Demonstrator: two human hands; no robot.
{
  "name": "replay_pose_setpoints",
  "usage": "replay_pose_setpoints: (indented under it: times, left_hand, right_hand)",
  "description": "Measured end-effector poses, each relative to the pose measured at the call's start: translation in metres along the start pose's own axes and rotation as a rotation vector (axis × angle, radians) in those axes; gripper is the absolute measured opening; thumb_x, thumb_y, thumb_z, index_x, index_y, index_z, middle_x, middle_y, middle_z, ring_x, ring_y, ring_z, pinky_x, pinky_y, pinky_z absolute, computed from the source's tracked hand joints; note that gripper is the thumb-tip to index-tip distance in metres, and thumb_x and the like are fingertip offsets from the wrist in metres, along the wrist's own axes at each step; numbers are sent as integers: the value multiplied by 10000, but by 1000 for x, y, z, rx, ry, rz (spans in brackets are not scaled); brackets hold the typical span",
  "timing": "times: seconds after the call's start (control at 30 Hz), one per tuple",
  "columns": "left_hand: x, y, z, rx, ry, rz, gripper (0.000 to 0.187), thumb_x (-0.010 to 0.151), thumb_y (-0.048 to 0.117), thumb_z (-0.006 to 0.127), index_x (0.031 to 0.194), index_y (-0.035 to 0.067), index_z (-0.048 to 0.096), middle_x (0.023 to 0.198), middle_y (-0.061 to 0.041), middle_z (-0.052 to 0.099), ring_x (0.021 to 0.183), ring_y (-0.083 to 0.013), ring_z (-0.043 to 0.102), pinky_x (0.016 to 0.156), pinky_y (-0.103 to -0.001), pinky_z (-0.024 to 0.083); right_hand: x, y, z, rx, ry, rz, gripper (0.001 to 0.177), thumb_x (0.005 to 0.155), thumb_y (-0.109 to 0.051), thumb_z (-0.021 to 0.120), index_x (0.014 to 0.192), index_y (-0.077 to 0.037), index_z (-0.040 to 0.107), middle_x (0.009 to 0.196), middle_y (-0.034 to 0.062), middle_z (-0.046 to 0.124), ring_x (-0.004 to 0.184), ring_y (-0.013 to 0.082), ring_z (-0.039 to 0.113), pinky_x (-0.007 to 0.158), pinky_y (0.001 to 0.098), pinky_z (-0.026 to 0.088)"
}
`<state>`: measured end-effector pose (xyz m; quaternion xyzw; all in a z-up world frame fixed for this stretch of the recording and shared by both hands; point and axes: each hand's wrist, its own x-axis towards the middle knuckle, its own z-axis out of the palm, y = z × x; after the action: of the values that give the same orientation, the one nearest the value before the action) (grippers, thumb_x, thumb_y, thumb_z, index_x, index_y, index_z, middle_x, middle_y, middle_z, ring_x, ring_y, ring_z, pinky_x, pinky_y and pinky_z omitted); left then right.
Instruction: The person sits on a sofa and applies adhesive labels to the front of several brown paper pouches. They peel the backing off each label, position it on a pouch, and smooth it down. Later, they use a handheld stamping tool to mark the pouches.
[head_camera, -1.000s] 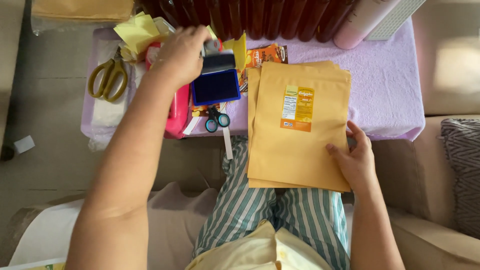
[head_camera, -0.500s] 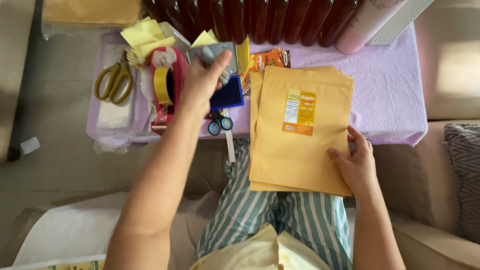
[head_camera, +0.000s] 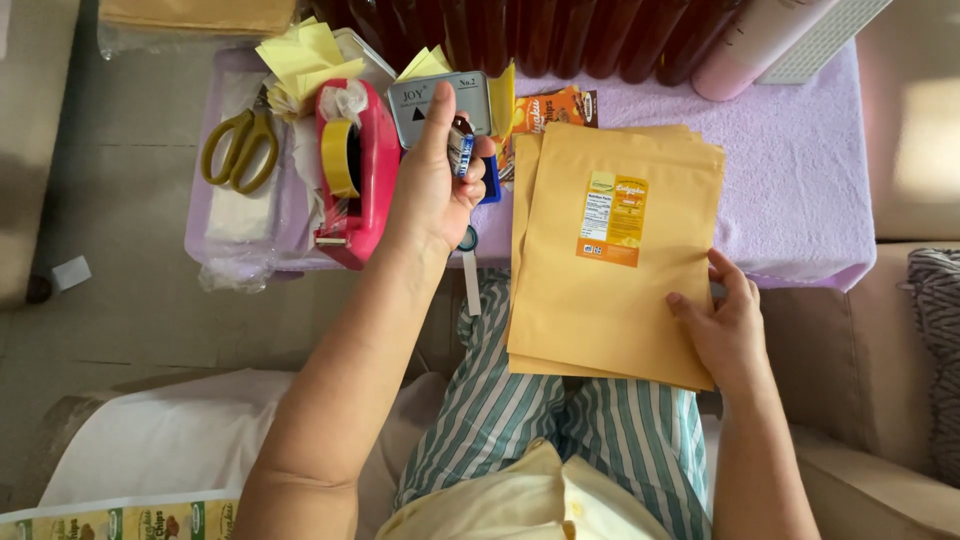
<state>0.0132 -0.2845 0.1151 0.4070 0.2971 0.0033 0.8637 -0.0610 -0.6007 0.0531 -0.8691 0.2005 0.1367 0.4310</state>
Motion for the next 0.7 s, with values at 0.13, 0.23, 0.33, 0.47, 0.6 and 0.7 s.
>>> replay_pose_setpoints:
  times: [0.13,0.23,0.33,0.47,0.6,0.7]
  left_hand:
    - [5,-4,-3,-20,-5,1,513,651,591,754,884,176,563,698,-111,670,445,-77,457,413,-197,290]
    - [4,-4,-3,-23,6,6,515,646,598,750,890,185,564,706,-111,661,452,-82,460,418,-198,295]
    - [4,-4,-5,49,15,51,593,639,653,692,942,167,536,714,-109,652,483,-94,469,430,-212,302]
    - [36,-21,-30,384,60,333,727,822,659,471,1268,86,498,876,-40,542,671,-103,576,454,-220,464]
    - [55,-27,-58,992,1,844,273,1074,330,443,1236,114,401,1053,-147,741,830,-284,744,669,-375,576]
    - [75,-43,-80,1523,180,934,361,1080,430,564,1351,235,426,906,-81,722,819,-319,760,755,-445,614]
  right_hand:
    - [3,6,1,4,1,-16,753,851,-220,723,1552,-178,453,1364,122,433,1112,263,578,964,408,531]
    - [3,5,1,23,-7,0,739,861,-206,720,1550,-185,454,1381,116,424,1112,265,582,956,408,537]
    - [4,7,2,-1,-5,-9,749,857,-226,711,1557,-187,445,1397,124,428,1057,266,576,937,407,525]
    - [4,8,0,120,53,-52,752,820,-173,751,1524,-166,487,1342,46,533,1014,187,600,871,350,547]
    - [6,1,-3,103,64,-80,751,823,-155,733,1527,-185,476,1385,78,493,1110,220,607,928,377,552]
    - [32,41,-1,263,75,-379,824,807,5,835,1540,7,457,1322,261,441,1047,419,656,888,431,568]
